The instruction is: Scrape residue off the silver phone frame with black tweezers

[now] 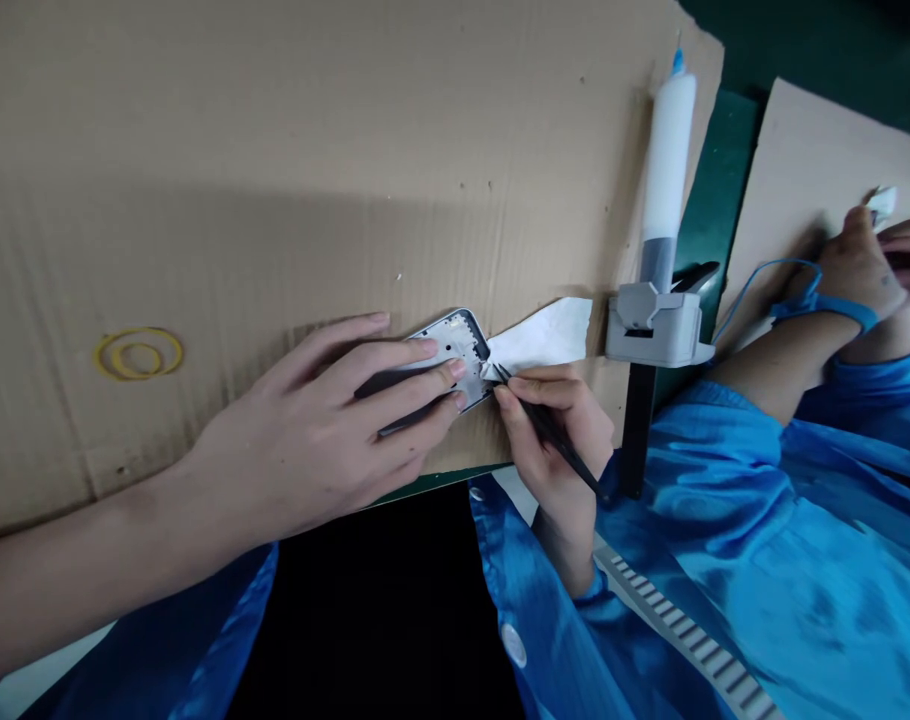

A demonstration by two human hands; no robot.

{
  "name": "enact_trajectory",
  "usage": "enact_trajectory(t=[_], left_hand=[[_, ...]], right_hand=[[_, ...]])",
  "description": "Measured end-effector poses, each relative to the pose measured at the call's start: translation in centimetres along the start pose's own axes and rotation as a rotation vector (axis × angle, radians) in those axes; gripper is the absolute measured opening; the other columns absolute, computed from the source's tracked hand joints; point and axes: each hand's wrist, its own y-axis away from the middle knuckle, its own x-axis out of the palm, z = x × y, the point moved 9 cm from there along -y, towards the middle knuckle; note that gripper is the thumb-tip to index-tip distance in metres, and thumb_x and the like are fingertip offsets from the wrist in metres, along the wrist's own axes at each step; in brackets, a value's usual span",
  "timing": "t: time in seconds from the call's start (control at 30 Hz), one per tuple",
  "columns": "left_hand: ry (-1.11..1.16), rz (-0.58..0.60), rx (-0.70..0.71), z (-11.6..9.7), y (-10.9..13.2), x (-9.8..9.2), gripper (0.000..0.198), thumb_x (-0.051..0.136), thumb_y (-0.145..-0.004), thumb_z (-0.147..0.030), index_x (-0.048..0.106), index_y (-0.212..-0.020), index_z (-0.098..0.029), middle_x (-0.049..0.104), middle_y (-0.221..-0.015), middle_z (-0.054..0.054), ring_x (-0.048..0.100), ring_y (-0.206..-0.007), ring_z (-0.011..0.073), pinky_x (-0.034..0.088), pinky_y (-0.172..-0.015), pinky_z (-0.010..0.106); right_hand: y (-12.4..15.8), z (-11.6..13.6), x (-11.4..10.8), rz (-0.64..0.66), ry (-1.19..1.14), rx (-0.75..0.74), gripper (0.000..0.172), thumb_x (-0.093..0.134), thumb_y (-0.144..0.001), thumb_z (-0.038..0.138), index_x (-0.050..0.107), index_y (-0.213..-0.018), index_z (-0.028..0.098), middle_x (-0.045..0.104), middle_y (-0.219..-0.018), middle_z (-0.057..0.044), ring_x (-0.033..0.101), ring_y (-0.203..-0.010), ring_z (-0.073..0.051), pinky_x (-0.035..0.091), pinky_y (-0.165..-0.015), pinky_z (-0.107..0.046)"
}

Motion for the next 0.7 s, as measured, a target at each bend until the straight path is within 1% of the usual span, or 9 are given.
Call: enact_trajectory(t=[0.1,0.2,0.3,0.37,0.47,0.57,0.7], left_hand=[[0.022,-0.007,0.004,-0.04,0.04,0.04,0.024,0.062,-0.117,-0.027,0.077,-0.133,-0.017,0.076,-0.146,0.007,0.071,-0.141,0.0283,0.056,-0.133,0.057],[0.06,0.005,-0.001,0.01,0.01,0.19,0.027,0.056,-0.119,-0.023,0.076,-0.135,-0.015,0.076,-0.145,0.007,0.07,-0.144,0.0268,0.054,-0.135,0.06],[0.064,0.004,-0.002,0.01,-0.05,0.1,0.027,0.056,-0.118,-0.023,0.076,-0.134,-0.014,0.076,-0.144,0.007,0.072,-0.142,0.0285,0.056,-0.134,0.061],[0.04,0.001,0.006,-0.08,-0.07,-0.03,0.026,0.057,-0.118,-0.024,0.076,-0.133,-0.015,0.077,-0.143,0.007,0.073,-0.141,0.0293,0.057,-0.133,0.06],[0.008,0.019,0.01,-0.17,-0.04,0.03,0.027,0.056,-0.118,-0.025,0.076,-0.135,-0.017,0.077,-0.144,0.006,0.074,-0.141,0.029,0.058,-0.132,0.059],[0.006,0.046,0.001,-0.12,-0.04,0.26,0.031,0.052,-0.12,-0.025,0.076,-0.139,-0.019,0.075,-0.148,0.005,0.072,-0.145,0.0279,0.057,-0.133,0.06],[0.023,0.056,-0.01,0.04,-0.12,0.37,0.031,0.051,-0.121,-0.025,0.076,-0.137,-0.02,0.074,-0.149,0.004,0.071,-0.145,0.0266,0.056,-0.133,0.059]], right_hand=[[0.14,0.09,0.01,-0.01,-0.002,0.009,0.013,0.084,-0.1,0.013,0.073,-0.104,0.019,0.076,-0.104,-0.004,0.076,-0.099,-0.013,0.066,-0.086,-0.024],[0.22,-0.19,-0.22,-0.041,0.018,0.03,0.012,0.086,-0.1,0.016,0.074,-0.105,0.017,0.076,-0.107,-0.005,0.076,-0.1,-0.013,0.066,-0.086,-0.024],[0.18,-0.32,0.09,0.009,-0.041,0.0,0.013,0.086,-0.1,0.014,0.074,-0.105,0.017,0.077,-0.108,-0.004,0.077,-0.101,-0.012,0.065,-0.086,-0.023],[0.11,-0.58,0.17,0.027,-0.072,0.008,0.014,0.086,-0.099,0.012,0.074,-0.104,0.018,0.077,-0.107,-0.003,0.077,-0.1,-0.011,0.064,-0.085,-0.022],[-0.07,-0.83,0.11,0.01,-0.078,0.034,0.014,0.085,-0.1,0.013,0.074,-0.105,0.019,0.076,-0.106,-0.003,0.076,-0.098,-0.011,0.064,-0.084,-0.023],[-0.21,-0.43,0.21,-0.005,-0.061,0.013,0.013,0.086,-0.1,0.014,0.074,-0.104,0.019,0.076,-0.106,-0.003,0.076,-0.099,-0.012,0.064,-0.085,-0.025],[-0.18,-0.29,0.24,-0.017,-0.026,0.027,0.013,0.087,-0.1,0.016,0.075,-0.105,0.019,0.075,-0.107,-0.003,0.076,-0.1,-0.013,0.065,-0.085,-0.025]])
